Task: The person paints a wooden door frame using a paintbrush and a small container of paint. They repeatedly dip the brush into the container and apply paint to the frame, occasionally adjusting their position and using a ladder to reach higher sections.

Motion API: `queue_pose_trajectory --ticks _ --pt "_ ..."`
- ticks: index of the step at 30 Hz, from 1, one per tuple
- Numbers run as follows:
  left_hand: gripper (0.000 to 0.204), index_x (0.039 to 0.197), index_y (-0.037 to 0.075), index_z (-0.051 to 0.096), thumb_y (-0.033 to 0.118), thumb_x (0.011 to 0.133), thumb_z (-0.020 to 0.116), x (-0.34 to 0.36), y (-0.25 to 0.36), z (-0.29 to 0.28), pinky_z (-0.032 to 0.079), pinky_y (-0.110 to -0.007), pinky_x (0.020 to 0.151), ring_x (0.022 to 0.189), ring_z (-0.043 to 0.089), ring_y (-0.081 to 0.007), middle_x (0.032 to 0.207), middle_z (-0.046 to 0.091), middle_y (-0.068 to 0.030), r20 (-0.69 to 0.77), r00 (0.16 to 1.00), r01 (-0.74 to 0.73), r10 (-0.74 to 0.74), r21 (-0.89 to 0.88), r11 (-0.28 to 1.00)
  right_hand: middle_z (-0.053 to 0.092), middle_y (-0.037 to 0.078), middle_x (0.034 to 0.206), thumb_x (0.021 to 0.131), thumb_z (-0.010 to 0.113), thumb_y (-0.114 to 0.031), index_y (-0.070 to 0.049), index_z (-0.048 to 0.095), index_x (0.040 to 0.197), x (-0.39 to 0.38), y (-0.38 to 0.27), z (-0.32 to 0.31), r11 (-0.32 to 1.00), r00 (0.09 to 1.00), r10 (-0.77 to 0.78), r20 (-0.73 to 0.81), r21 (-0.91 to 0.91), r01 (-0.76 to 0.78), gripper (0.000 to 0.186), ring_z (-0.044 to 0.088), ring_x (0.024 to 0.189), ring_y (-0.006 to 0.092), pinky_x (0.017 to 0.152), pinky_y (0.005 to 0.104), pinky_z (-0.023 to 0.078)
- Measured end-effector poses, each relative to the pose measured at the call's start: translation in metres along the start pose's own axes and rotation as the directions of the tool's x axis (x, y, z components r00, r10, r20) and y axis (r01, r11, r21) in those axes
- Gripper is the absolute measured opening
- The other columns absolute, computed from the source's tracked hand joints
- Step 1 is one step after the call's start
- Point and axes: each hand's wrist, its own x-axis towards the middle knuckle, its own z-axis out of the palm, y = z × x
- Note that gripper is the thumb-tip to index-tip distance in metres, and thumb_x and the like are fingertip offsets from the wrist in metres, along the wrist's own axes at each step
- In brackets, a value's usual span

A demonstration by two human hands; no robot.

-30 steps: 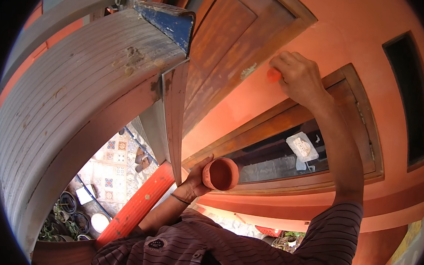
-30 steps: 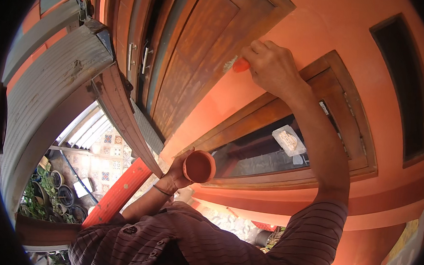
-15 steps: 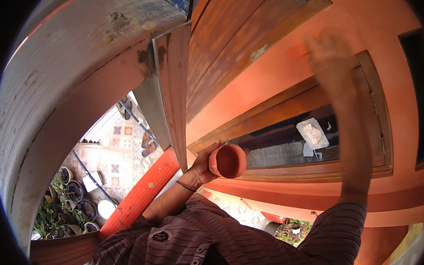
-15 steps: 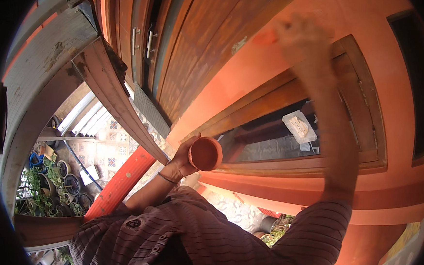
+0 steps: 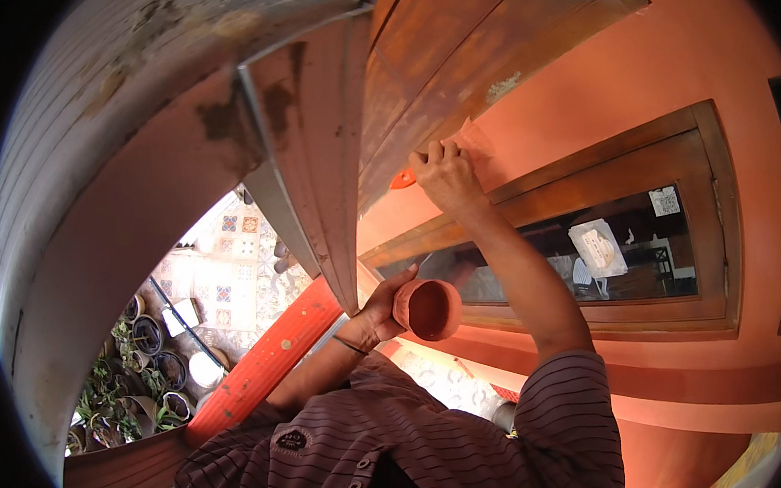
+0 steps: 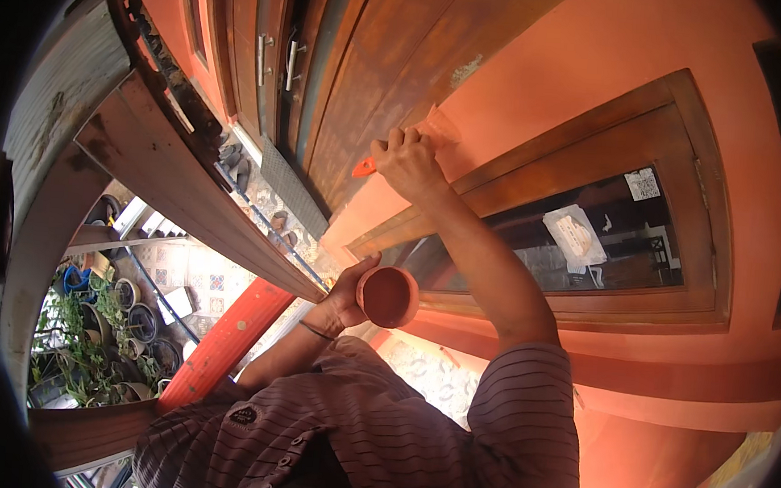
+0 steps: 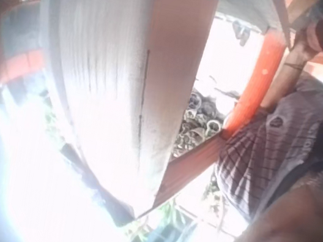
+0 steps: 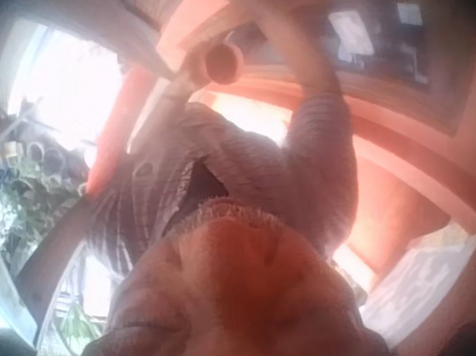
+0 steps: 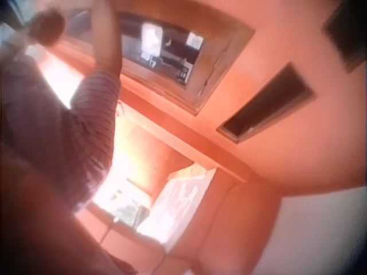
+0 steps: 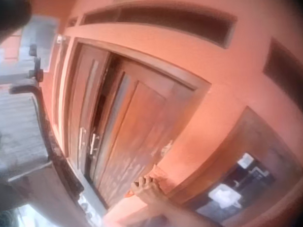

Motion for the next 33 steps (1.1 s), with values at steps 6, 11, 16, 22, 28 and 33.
queue_pose_trajectory --ticks 6,11,16,22,28,33 --pt "0.055 0.124 -0.001 0.068 0.051 0.110 0.059 0.003 0.002 -0.007 0.063 -0.042 0.098 0.109 0.076 -0.0231 0.120 0.076 -0.0134 0.057 0.998 0.005 -0.002 -0.060 0.998 0.066 0.013 0.097 0.084 0.073 -0.002 -0.006 0.065 0.099 -0.005 -0.014 0.011 0.839 0.995 0.081 0.055 0.536 -0.098 0.018 0.071 0.091 0.0346 0.074 0.0463 0.060" --pt "0.060 0.123 -0.001 0.071 0.055 0.112 0.052 0.007 -0.001 -0.005 0.065 -0.045 0.095 0.107 0.077 -0.0276 0.119 0.077 -0.0168 0.045 0.999 0.016 -0.014 -0.052 0.998 0.066 0.009 0.097 0.082 0.074 0.001 -0.007 0.066 0.101 -0.009 0.044 -0.005 0.818 0.965 0.206 -0.164 0.569 -0.078 0.022 0.073 0.095 0.0314 0.072 0.0454 0.060" --pt "0.059 0.122 0.000 0.071 0.055 0.112 0.053 0.011 0.000 -0.019 0.065 -0.045 0.094 0.107 0.077 -0.0273 0.118 0.077 -0.0165 0.030 0.999 -0.007 0.010 -0.086 0.996 0.065 0.008 0.090 0.086 0.075 -0.001 -0.010 0.069 0.098 -0.006 0.082 -0.057 0.863 0.945 0.186 -0.269 0.504 -0.027 0.016 0.072 0.086 0.0295 0.068 0.0416 0.059" --pt "0.051 0.120 0.002 0.070 0.051 0.109 0.062 0.002 0.001 -0.005 0.064 -0.039 0.094 0.104 0.076 -0.0206 0.115 0.077 -0.0101 0.065 0.998 0.009 -0.006 -0.046 0.999 0.066 0.007 0.091 0.089 0.075 -0.002 -0.010 0.069 0.095 -0.008 0.135 -0.118 0.858 0.928 0.230 -0.293 0.511 -0.052 0.012 0.071 0.081 0.0281 0.067 0.0415 0.058" --pt "0.056 0.125 0.002 0.069 0.055 0.110 0.058 0.001 0.004 0.000 0.064 -0.042 0.096 0.108 0.076 -0.0233 0.120 0.077 -0.0123 0.063 0.998 0.029 -0.027 -0.028 0.999 0.066 0.008 0.096 0.086 0.075 -0.005 -0.011 0.068 0.094 -0.005 0.157 -0.200 0.998 0.882 0.068 -0.467 0.015 -0.069 0.012 0.070 0.088 0.0271 0.070 0.0391 0.057" --pt "0.059 0.126 0.000 0.069 0.056 0.110 0.056 0.004 0.000 -0.002 0.064 -0.044 0.097 0.109 0.076 -0.0260 0.121 0.076 -0.0152 0.049 0.998 0.037 -0.036 -0.035 0.999 0.066 0.013 0.106 0.088 0.068 -0.020 -0.012 0.064 0.094 -0.041 0.098 -0.147 0.950 0.999 0.008 -0.036 -0.311 -0.019 0.011 0.066 0.098 0.0283 0.075 0.0387 0.054"
